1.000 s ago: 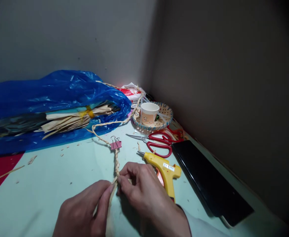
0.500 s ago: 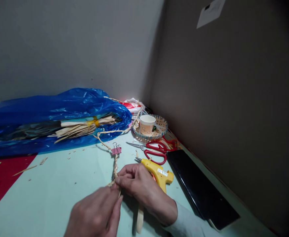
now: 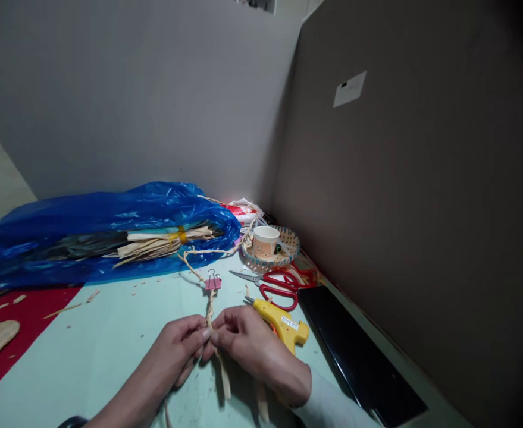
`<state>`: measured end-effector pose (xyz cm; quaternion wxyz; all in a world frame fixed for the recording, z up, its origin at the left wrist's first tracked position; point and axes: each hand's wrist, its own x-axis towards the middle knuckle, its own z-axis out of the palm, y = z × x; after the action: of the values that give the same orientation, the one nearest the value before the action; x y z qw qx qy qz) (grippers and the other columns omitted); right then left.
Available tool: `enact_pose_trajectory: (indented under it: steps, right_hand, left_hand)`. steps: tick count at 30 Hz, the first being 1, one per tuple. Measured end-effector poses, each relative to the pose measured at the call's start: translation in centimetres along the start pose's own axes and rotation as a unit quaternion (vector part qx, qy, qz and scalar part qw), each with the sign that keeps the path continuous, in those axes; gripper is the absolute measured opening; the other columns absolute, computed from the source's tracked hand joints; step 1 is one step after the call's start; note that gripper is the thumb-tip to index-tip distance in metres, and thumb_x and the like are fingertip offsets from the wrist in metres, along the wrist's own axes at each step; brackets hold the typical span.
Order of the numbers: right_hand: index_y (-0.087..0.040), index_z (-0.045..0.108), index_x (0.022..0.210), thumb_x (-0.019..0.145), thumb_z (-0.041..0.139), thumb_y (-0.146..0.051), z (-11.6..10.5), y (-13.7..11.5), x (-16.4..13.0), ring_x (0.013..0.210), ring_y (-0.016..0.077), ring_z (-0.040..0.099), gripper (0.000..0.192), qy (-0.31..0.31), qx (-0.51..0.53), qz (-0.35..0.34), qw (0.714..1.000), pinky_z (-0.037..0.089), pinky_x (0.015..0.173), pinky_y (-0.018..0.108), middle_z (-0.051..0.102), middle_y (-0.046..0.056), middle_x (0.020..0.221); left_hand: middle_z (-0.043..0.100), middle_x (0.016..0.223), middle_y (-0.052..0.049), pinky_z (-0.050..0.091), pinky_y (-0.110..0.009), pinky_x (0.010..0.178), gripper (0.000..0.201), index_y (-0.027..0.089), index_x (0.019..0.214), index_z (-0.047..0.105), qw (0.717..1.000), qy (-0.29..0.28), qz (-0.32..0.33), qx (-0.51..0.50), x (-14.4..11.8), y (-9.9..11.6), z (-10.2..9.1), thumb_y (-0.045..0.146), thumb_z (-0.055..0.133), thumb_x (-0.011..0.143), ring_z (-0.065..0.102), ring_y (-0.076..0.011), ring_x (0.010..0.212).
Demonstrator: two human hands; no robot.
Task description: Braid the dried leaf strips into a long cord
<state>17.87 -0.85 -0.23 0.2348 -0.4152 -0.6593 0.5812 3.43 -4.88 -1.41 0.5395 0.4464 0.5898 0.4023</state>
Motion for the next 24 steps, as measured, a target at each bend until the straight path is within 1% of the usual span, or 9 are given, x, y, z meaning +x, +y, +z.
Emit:
enact_pose_trajectory:
  steps: [2,5,8,10,13,16,19,22,24]
  right_hand:
    - [-0.014,0.064,0.076,0.077,0.059,-0.021,-0.2,-0.5,-0.5,0.066,0.0135,0.050,0.009,0.032,-0.089,-0.038,0.995,0.031,0.055,0.022,0.059,0.001,0.068]
    - [-0.016,0.066,0.079,0.083,0.055,-0.026,-0.3,-1.1,-1.5,0.084,0.0184,0.056,0.016,0.065,-0.225,-0.069,0.970,0.036,0.064,0.023,0.065,0.005,0.080]
    - [-0.017,0.066,0.081,0.087,0.048,-0.025,-0.2,-1.5,-2.2,0.085,0.0194,0.058,0.021,0.065,-0.283,-0.074,0.954,0.037,0.065,0.025,0.066,0.007,0.083]
    - [-0.017,0.066,0.083,0.088,0.044,-0.024,0.0,-1.6,-2.3,0.085,0.0204,0.060,0.024,0.071,-0.320,-0.076,0.942,0.036,0.063,0.025,0.067,0.010,0.086]
    - [-0.017,0.066,0.082,0.088,0.042,-0.022,0.1,-1.7,-2.3,0.081,0.0206,0.062,0.026,0.063,-0.371,-0.083,0.923,0.033,0.058,0.025,0.068,0.012,0.085]
    - [-0.017,0.067,0.079,0.087,0.043,-0.022,0.0,-1.6,-2.3,0.076,0.0198,0.062,0.026,0.050,-0.397,-0.101,0.911,0.031,0.055,0.026,0.068,0.012,0.081]
    - [-0.017,0.066,0.078,0.087,0.047,-0.025,-0.6,-1.7,-2.4,0.077,0.0194,0.062,0.023,0.051,-0.383,-0.110,0.916,0.034,0.057,0.025,0.068,0.010,0.081]
    - [-0.017,0.066,0.081,0.088,0.049,-0.025,-2.0,-2.5,-2.1,0.076,0.0171,0.063,0.020,0.043,-0.343,-0.133,0.929,0.038,0.060,0.023,0.069,0.006,0.078]
    - [-0.016,0.064,0.082,0.090,0.045,-0.020,-3.3,-3.7,-1.3,0.067,0.0137,0.064,0.020,0.016,-0.331,-0.149,0.932,0.039,0.057,0.019,0.069,0.004,0.071]
  left_hand:
    - [0.049,0.045,0.006,0.013,-0.020,0.038,0.035,0.019,0.054,0.050,1.000,0.020,0.020,0.004,-0.1,-0.3,0.1,0.048,0.067,0.065,0.025,-0.0044,0.035]
    - [0.043,0.044,0.008,0.013,-0.021,0.040,0.032,0.020,0.054,0.051,0.998,0.043,0.042,0.014,-0.1,-0.6,0.0,0.045,0.068,0.064,0.024,-0.0058,0.037]
    - [0.041,0.044,0.008,0.017,-0.021,0.042,0.030,0.019,0.054,0.055,0.996,0.069,0.054,0.031,0.1,-0.9,-0.1,0.045,0.068,0.064,0.028,-0.0080,0.040]
    - [0.042,0.044,0.007,0.018,-0.021,0.044,0.029,0.018,0.055,0.058,0.994,0.083,0.053,0.037,0.2,-1.2,-0.2,0.044,0.069,0.062,0.030,-0.0091,0.042]
    - [0.042,0.044,0.008,0.017,-0.022,0.045,0.029,0.017,0.058,0.060,0.994,0.086,0.049,0.039,0.3,-1.5,-0.2,0.044,0.070,0.062,0.029,-0.0092,0.043]
    - [0.041,0.044,0.008,0.018,-0.022,0.047,0.029,0.016,0.058,0.060,0.993,0.093,0.059,0.035,0.3,-1.6,0.0,0.044,0.068,0.063,0.030,-0.0098,0.045]
    - [0.040,0.044,0.008,0.019,-0.023,0.048,0.030,0.017,0.056,0.058,0.993,0.093,0.069,0.027,0.3,-1.6,0.1,0.045,0.066,0.065,0.031,-0.0106,0.046]
    - [0.039,0.044,0.008,0.021,-0.024,0.048,0.031,0.017,0.056,0.056,0.994,0.079,0.077,0.027,0.3,-1.5,0.2,0.045,0.064,0.066,0.031,-0.0111,0.047]
    - [0.038,0.045,0.008,0.022,-0.024,0.048,0.032,0.018,0.056,0.054,0.994,0.070,0.077,0.039,0.5,-1.6,0.3,0.047,0.060,0.068,0.031,-0.0115,0.047]
